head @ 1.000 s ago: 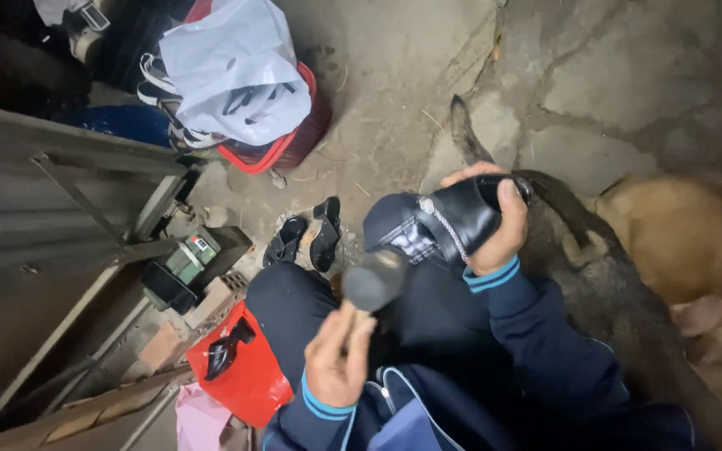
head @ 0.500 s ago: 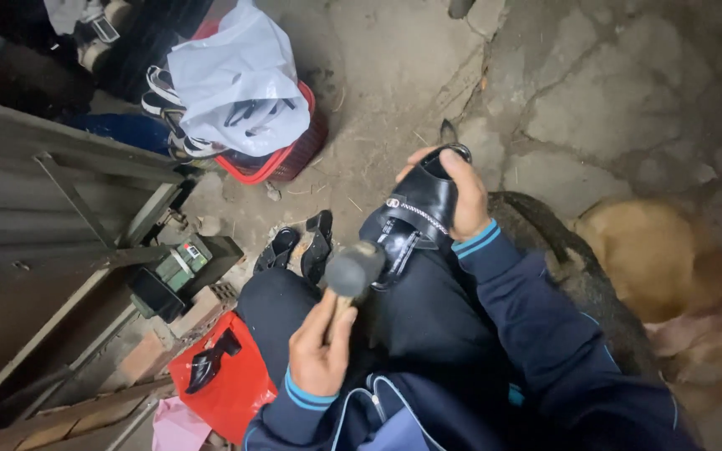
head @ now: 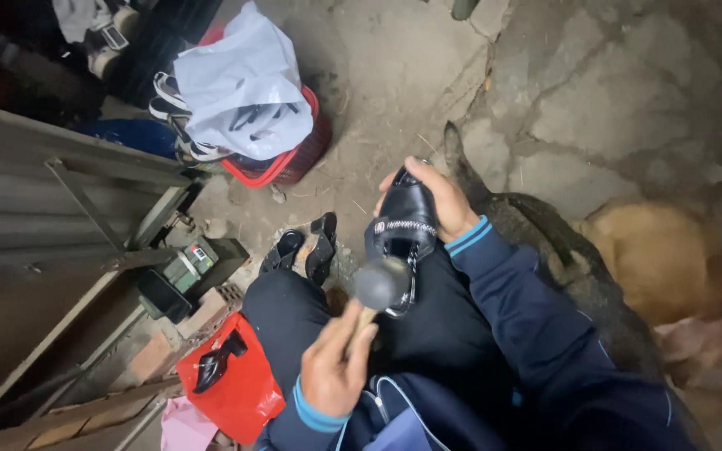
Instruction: The person sits on the floor and cleans a pair of black high-heeled shoes. They use a round brush to scrub the exterior and a yellow brush to clean the soles and heels of the shoes.
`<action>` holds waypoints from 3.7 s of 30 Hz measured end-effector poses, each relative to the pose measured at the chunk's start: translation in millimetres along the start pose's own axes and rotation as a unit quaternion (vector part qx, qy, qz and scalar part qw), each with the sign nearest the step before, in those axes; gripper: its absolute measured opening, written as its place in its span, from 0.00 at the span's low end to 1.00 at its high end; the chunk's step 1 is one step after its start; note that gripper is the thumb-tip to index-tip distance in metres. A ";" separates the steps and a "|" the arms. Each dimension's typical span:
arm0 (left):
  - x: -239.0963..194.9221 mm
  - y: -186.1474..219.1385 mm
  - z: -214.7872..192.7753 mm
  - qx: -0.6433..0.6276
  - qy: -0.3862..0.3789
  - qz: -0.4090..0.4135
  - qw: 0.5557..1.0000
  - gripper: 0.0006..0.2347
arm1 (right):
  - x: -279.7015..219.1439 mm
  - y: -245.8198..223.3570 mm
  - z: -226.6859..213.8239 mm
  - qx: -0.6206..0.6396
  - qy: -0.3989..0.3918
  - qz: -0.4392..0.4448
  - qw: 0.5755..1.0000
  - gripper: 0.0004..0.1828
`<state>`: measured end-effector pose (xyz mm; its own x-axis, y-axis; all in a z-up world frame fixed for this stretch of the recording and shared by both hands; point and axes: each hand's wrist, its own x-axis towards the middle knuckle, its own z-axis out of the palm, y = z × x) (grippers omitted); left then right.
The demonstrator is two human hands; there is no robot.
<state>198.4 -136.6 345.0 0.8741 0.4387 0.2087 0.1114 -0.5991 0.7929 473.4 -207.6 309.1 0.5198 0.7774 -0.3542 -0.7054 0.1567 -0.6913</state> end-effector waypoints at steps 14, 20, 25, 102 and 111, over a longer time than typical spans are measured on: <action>4.6 4.6 7.5 -0.095 -0.112 -0.193 0.970 0.15 | -139.2 86.7 5.5 -0.456 0.065 -0.330 0.824 0.43; 25.8 22.4 8.0 -0.098 -0.140 -0.137 0.976 0.11 | -122.8 109.4 0.6 -0.526 0.100 -0.304 0.788 0.49; 30.0 39.8 -5.6 -0.102 -0.114 -0.147 0.977 0.07 | -110.1 93.5 8.4 -0.535 0.220 -0.295 0.761 0.46; 83.4 -62.0 12.7 -0.016 -0.050 -0.099 0.994 0.15 | -131.0 42.9 -73.7 -0.460 0.000 -0.178 0.870 0.42; 86.8 -40.8 0.7 0.019 -0.105 -0.134 0.985 0.17 | -106.5 55.4 -68.2 -0.512 -0.016 -0.227 0.829 0.43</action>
<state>270.1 -74.5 330.4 0.8891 0.4387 -0.1304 0.3646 -0.5066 0.7813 411.8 -323.2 265.5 0.5947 0.7985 0.0936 0.3456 -0.1488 -0.9265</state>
